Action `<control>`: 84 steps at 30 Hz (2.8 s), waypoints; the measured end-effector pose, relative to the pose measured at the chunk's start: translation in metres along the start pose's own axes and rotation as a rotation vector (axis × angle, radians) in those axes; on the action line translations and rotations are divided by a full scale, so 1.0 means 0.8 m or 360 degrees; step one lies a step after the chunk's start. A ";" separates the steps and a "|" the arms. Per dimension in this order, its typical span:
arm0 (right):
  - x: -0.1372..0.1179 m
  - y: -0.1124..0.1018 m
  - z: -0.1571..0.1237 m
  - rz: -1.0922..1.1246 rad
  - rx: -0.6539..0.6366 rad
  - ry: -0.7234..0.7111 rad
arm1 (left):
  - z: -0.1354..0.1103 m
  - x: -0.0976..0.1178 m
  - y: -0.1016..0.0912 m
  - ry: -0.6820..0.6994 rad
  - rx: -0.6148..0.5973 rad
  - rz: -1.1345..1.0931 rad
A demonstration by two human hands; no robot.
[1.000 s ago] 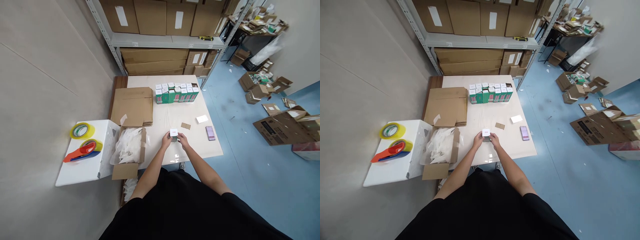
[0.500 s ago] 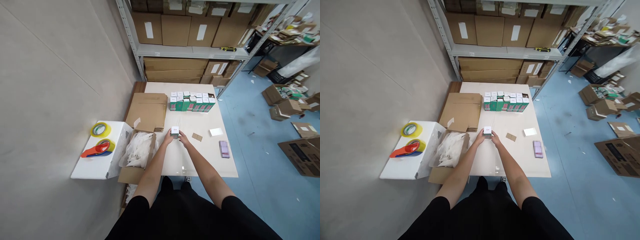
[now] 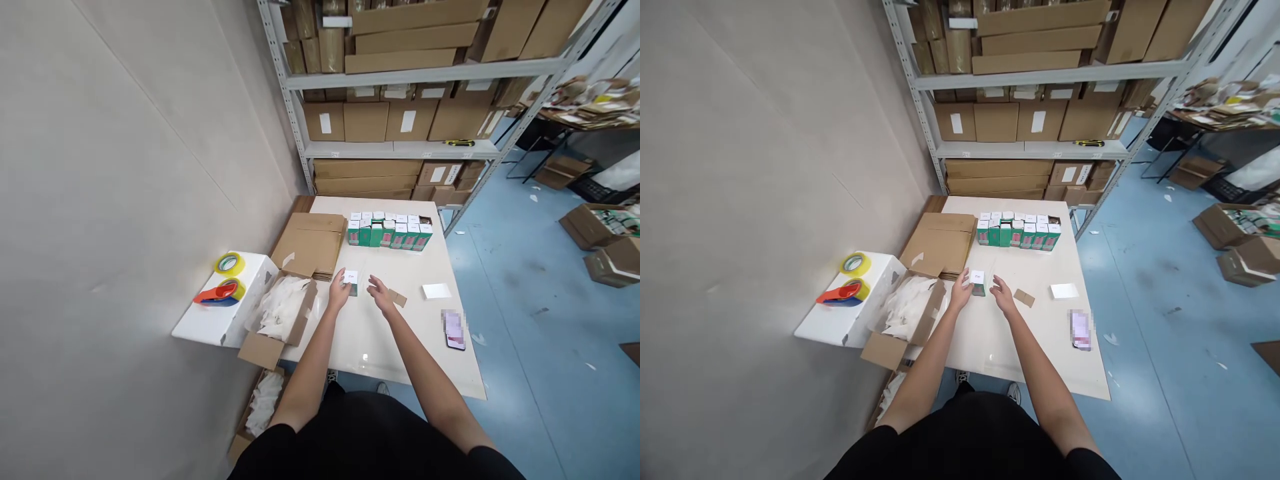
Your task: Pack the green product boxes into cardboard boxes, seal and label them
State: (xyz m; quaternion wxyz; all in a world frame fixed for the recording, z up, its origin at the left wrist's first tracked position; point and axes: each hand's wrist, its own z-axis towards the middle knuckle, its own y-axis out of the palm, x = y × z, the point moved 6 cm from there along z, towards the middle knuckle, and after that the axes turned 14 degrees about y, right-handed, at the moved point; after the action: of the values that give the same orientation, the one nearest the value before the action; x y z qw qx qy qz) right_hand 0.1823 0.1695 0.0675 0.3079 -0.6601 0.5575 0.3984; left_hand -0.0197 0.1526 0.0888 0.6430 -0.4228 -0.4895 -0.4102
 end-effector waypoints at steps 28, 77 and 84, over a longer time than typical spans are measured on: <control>-0.032 0.247 -0.101 -0.0388 -0.0680 -0.0422 | -0.182 0.078 -0.254 0.0182 0.0785 0.0097; 0.015 0.057 -0.142 -0.1385 0.0795 -0.0970 | -0.057 0.080 -0.220 0.0283 0.0530 -0.0130; 0.146 -0.136 -0.142 -0.1529 0.1003 -0.0479 | -0.061 0.083 -0.025 0.0238 0.0128 -0.0184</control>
State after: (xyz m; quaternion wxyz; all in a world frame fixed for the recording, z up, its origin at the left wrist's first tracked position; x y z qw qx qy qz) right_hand 0.3166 0.0364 0.0177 0.7105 -0.6515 0.2378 0.1187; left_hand -0.0128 0.0929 0.1489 0.6694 -0.3359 -0.4797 -0.4571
